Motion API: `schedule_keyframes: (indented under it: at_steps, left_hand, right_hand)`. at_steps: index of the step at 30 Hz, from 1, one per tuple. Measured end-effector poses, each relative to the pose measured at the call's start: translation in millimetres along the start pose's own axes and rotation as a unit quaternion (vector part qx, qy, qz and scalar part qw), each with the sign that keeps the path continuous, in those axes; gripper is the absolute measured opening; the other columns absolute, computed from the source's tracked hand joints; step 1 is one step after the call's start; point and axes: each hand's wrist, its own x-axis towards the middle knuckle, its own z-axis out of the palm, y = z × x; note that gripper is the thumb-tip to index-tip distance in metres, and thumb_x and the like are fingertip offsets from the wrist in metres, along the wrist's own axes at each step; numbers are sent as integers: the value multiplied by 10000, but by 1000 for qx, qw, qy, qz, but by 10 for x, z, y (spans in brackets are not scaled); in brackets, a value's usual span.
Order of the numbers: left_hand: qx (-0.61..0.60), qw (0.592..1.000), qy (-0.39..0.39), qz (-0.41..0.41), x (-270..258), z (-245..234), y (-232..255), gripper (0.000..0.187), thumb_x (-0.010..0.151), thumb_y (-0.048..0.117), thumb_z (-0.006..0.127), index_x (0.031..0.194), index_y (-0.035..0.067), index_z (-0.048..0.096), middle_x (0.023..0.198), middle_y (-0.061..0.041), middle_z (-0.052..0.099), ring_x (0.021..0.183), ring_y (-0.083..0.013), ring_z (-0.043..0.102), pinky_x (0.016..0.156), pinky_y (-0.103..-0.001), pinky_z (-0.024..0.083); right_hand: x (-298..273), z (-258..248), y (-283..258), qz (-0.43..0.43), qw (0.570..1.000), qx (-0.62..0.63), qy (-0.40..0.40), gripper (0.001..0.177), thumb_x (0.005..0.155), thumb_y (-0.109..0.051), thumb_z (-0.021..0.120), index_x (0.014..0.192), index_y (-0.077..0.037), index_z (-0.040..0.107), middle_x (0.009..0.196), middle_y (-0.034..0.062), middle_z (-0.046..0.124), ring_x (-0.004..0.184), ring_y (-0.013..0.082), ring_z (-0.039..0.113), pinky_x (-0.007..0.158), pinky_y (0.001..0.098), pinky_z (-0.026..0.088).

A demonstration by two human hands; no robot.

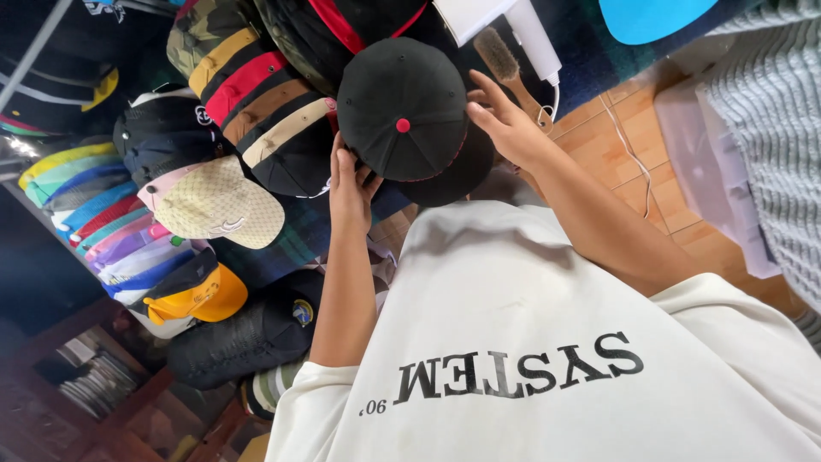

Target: Cleaning and organizing a collection of baseball caps using a brush and a hair dryer.

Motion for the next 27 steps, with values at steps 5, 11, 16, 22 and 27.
schedule_keyframes:
  at_steps: [5,11,16,22,27]
  left_hand:
    - [2,998,-22,-51,-68,55,184,848,834,598,602,1587,314,333,1592,-34,496,1493,-232,471,1067,-456,517]
    - [37,997,-18,-64,-94,-18,270,889,777,580,669,1558,227,434,1283,2,571,1231,-174,602,1075,-432,563]
    - [24,998,-37,-38,-27,-50,216,921,793,548,703,1578,178,398,1119,50,623,1162,-129,641,1031,-426,585]
    - [62,995,-71,-20,-118,-128,342,883,844,524,670,1601,191,361,1182,75,637,1232,-141,652,1026,-399,560]
    - [62,987,-146,38,-19,-331,314,937,843,431,746,1622,153,307,1152,20,609,1132,-136,635,1001,-353,536]
  right_hand:
    - [113,47,-297,-7,999,14,-51,820,976,-574,532,1629,-260,148,1567,124,408,1316,222,592,1122,372,443]
    - [40,137,-413,46,998,38,10,739,949,-496,595,1596,-264,324,1424,-1,525,1251,126,599,1066,297,472]
    - [34,180,-432,59,996,40,51,755,919,-561,606,1581,-271,384,1350,-37,531,1137,98,572,1070,295,437]
    - [-67,187,-679,107,993,9,52,742,940,-567,548,1608,-330,331,1344,-27,506,1185,140,528,882,288,429]
    - [-121,194,-874,137,989,-22,52,742,910,-630,491,1589,-375,333,1404,-60,523,1348,148,495,993,384,432]
